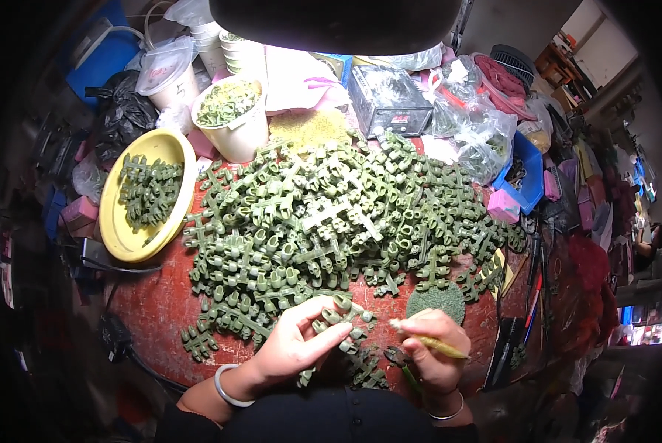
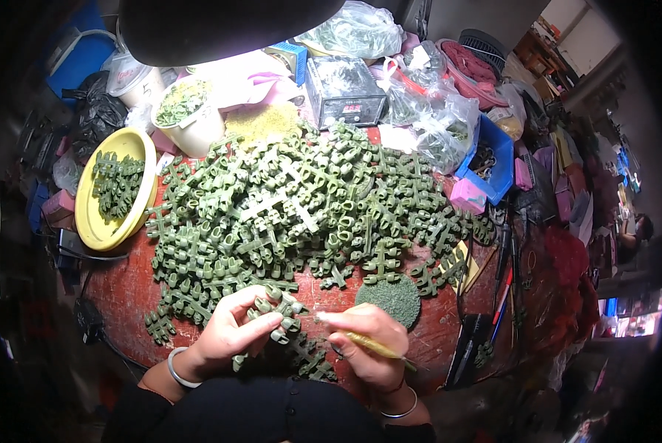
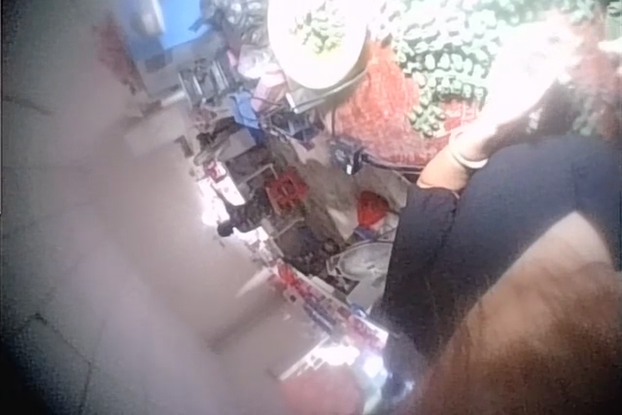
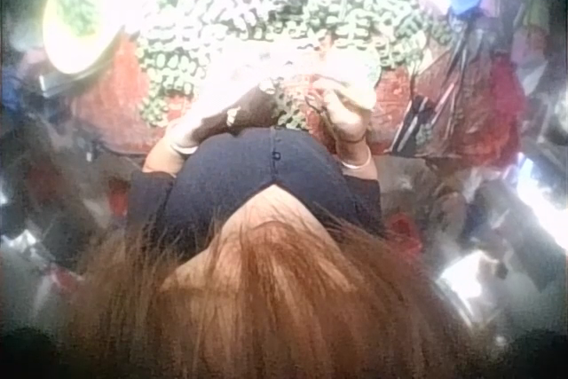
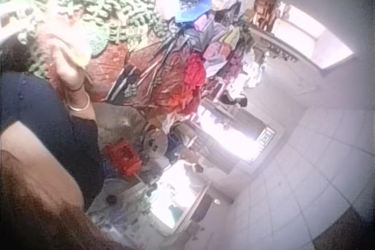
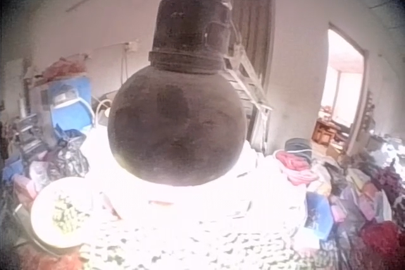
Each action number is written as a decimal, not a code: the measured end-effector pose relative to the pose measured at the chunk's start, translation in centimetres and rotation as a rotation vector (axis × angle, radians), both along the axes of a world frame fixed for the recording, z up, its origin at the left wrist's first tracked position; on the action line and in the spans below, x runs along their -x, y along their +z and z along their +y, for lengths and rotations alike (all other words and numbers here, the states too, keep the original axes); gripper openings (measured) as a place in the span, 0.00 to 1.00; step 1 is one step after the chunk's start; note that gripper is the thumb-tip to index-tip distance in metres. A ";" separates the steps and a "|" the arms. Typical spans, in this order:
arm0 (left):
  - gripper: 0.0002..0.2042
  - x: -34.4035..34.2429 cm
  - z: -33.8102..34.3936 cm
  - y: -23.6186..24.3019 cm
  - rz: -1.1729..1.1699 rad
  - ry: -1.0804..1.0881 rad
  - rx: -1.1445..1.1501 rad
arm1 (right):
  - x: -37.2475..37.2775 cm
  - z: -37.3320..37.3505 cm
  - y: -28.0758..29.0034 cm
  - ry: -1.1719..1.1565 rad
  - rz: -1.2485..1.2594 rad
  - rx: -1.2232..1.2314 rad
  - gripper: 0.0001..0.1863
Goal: The person cleans and separates small green plastic pieces from a large pile on a table using a tool.
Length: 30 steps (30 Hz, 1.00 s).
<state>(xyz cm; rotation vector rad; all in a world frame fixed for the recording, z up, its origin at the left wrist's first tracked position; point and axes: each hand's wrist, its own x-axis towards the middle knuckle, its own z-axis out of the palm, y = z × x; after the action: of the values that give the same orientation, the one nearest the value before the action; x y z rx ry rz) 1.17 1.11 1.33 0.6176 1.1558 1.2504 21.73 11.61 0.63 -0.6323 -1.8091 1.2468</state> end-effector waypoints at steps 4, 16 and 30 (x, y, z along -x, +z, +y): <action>0.07 0.6 0.0 -0.6 -0.223 -0.059 0.093 | 0.2 -0.1 0.1 0.159 0.006 0.036 0.12; 0.08 0.9 0.1 -1.5 -0.349 -0.048 0.056 | 0.1 -0.5 0.1 0.142 -0.015 -0.065 0.13; 0.08 1.2 -0.1 -1.6 -0.600 -0.014 0.116 | 0.1 -0.7 -0.2 0.227 0.006 -0.077 0.15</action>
<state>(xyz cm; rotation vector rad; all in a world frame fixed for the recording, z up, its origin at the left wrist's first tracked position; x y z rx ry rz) -0.02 1.03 -0.23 0.1386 0.7099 1.2305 21.63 10.90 0.40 -0.3869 -1.9551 1.3175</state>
